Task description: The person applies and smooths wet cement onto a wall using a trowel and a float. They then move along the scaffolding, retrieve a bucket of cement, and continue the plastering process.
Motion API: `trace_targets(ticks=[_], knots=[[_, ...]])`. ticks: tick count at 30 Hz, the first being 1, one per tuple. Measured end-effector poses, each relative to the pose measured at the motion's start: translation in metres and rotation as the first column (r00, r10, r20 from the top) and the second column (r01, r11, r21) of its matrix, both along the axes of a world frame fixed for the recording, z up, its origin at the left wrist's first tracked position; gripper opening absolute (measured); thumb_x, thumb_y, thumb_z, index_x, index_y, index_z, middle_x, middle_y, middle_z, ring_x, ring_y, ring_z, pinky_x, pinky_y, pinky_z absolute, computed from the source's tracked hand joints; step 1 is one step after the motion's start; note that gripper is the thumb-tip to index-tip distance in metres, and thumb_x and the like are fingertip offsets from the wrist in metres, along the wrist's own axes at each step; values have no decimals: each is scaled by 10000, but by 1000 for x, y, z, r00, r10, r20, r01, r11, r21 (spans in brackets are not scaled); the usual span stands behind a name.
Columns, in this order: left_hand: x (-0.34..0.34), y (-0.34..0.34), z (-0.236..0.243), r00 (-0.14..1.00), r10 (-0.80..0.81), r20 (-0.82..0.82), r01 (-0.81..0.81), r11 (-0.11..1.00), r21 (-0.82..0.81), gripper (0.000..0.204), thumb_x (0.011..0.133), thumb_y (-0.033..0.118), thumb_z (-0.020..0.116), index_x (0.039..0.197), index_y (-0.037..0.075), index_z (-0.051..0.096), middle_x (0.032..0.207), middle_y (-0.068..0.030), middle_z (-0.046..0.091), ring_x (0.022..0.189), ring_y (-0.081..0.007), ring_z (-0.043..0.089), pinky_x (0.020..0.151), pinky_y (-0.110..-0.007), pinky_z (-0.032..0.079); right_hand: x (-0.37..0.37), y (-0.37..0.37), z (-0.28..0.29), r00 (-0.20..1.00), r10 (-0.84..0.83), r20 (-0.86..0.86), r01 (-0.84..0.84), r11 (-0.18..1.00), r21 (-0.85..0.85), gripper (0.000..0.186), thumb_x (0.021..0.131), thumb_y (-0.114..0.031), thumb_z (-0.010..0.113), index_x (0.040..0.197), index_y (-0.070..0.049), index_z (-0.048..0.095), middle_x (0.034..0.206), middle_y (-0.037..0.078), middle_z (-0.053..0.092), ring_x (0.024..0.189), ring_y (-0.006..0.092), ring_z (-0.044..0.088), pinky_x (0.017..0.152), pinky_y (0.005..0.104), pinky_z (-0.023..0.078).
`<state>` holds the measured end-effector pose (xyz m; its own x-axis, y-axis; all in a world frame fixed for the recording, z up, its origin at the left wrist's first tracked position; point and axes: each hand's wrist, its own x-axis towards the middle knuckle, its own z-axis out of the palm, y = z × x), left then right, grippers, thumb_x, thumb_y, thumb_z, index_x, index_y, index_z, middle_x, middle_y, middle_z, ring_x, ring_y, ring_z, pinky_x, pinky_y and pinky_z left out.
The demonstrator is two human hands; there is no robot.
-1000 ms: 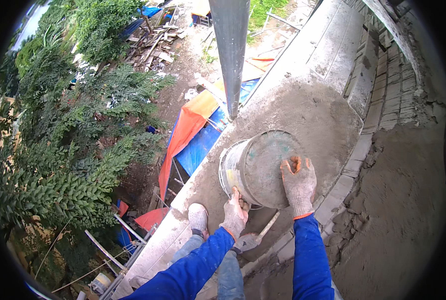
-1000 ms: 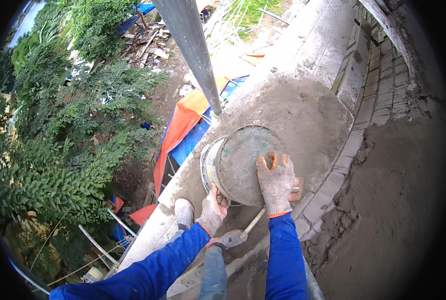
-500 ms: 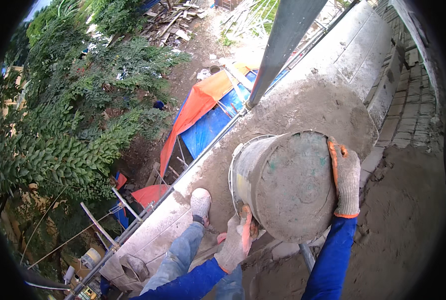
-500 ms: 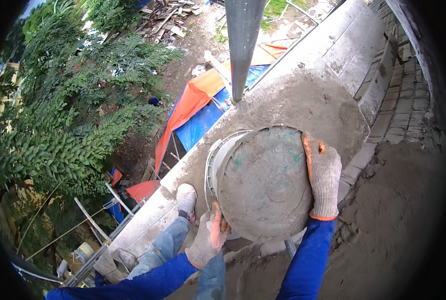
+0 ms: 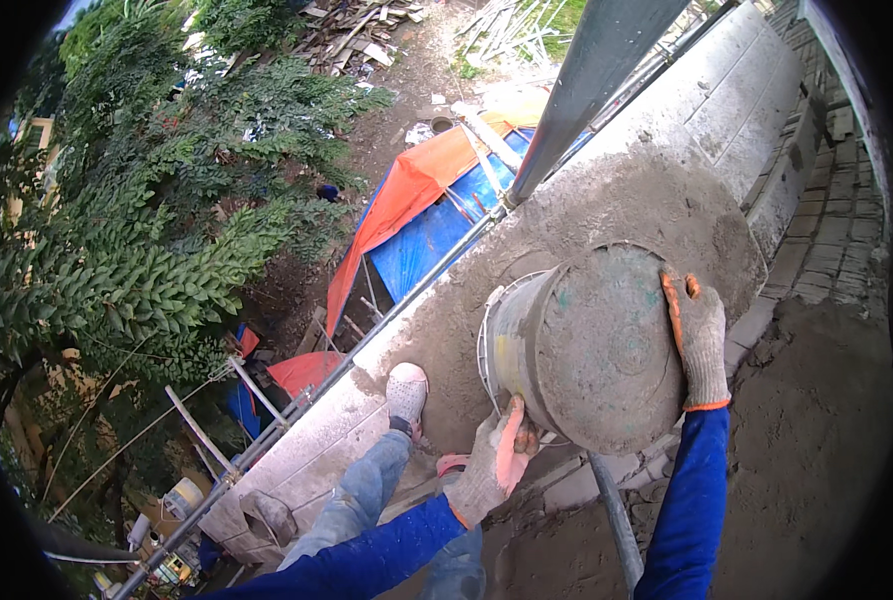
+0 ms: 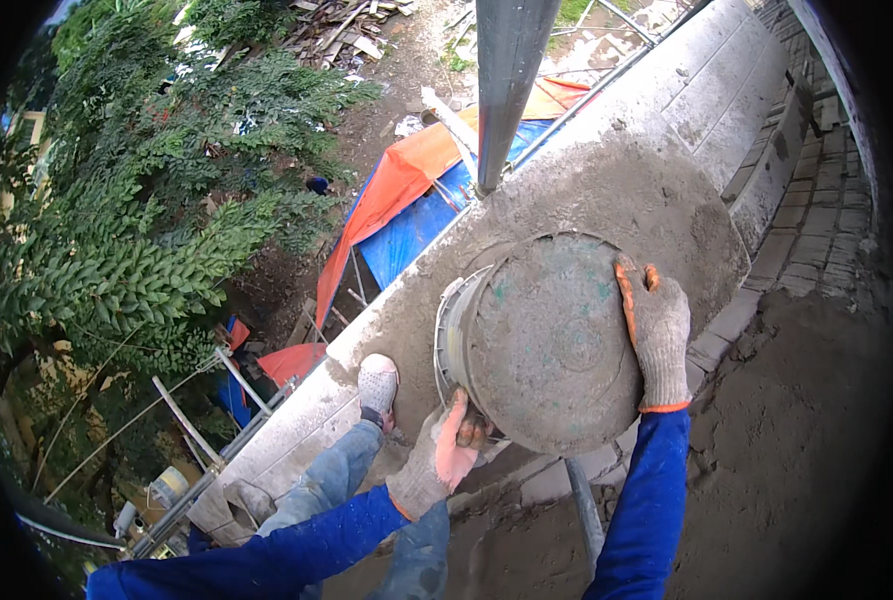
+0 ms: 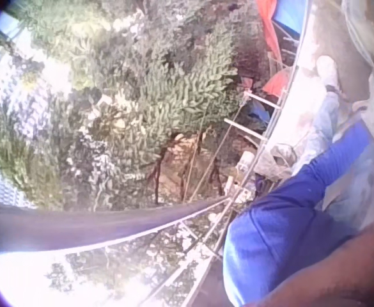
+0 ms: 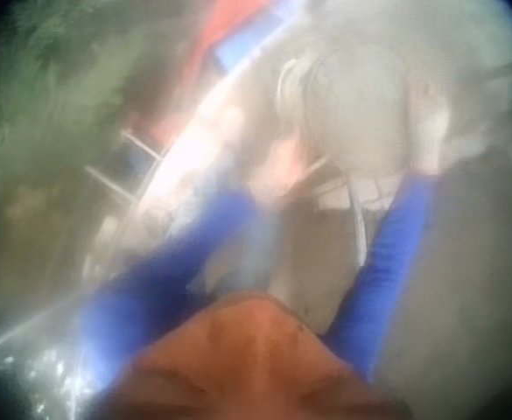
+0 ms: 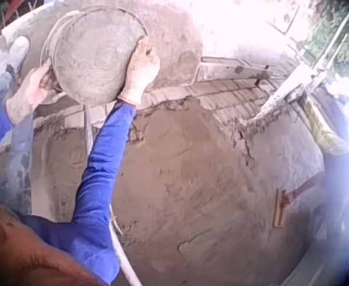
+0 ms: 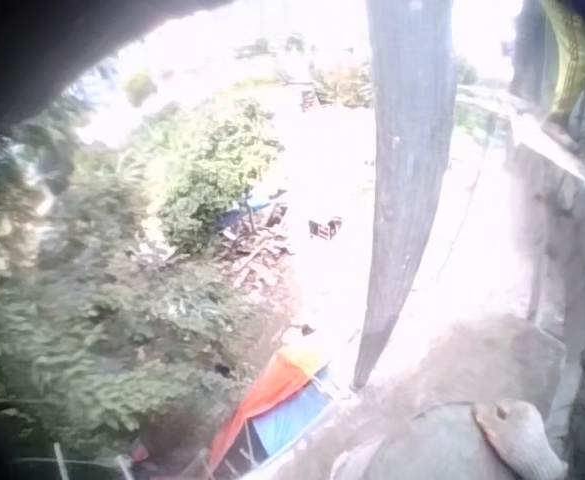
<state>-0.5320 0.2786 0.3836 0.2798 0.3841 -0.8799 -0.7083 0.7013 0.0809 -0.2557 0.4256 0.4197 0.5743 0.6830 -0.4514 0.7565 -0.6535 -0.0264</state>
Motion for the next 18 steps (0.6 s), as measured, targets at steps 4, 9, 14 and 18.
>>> trace_targets(ticks=[4, 9, 14, 18], knots=[[-4, 3, 24, 994, 39, 106, -47, 996, 75, 221, 991, 348, 587, 1113, 164, 575, 863, 36, 536, 803, -121, 497, 781, -308, 439, 5, 4, 65, 938, 94, -334, 43, 924, 381, 389, 1030, -240, 507, 1286, 45, 579, 1262, 142, 597, 1085, 193, 610, 948, 325, 470], [41, 12, -80, 948, 125, 291, -164, 980, 112, 212, 1003, 337, 565, 1023, 126, 553, 801, 12, 505, 759, -136, 506, 871, -354, 482, 53, 30, -54, 923, 343, 171, -369, 916, 155, 485, 1058, -333, 363, 1396, -8, 482, 1370, 275, 504, 1182, 373, 570, 988, 413, 462], [35, 16, 5, 995, -41, -92, 37, 998, -47, 269, 1030, 319, 523, 861, 113, 488, 737, 10, 445, 653, -107, 443, 603, -293, 388, 46, 9, -60, 968, 214, 130, -227, 969, 97, 671, 988, -538, 432, 1357, 15, 515, 1213, 260, 623, 1132, 383, 607, 959, 445, 481], [18, -8, 59, 996, 3, -88, -8, 998, -63, 213, 1029, 298, 529, 931, 110, 513, 750, 11, 435, 647, -105, 437, 604, -294, 389, -15, 9, 78, 990, 52, -130, -27, 983, 182, 568, 1003, -422, 512, 1325, 45, 530, 1163, 246, 648, 1080, 303, 648, 927, 390, 493]])
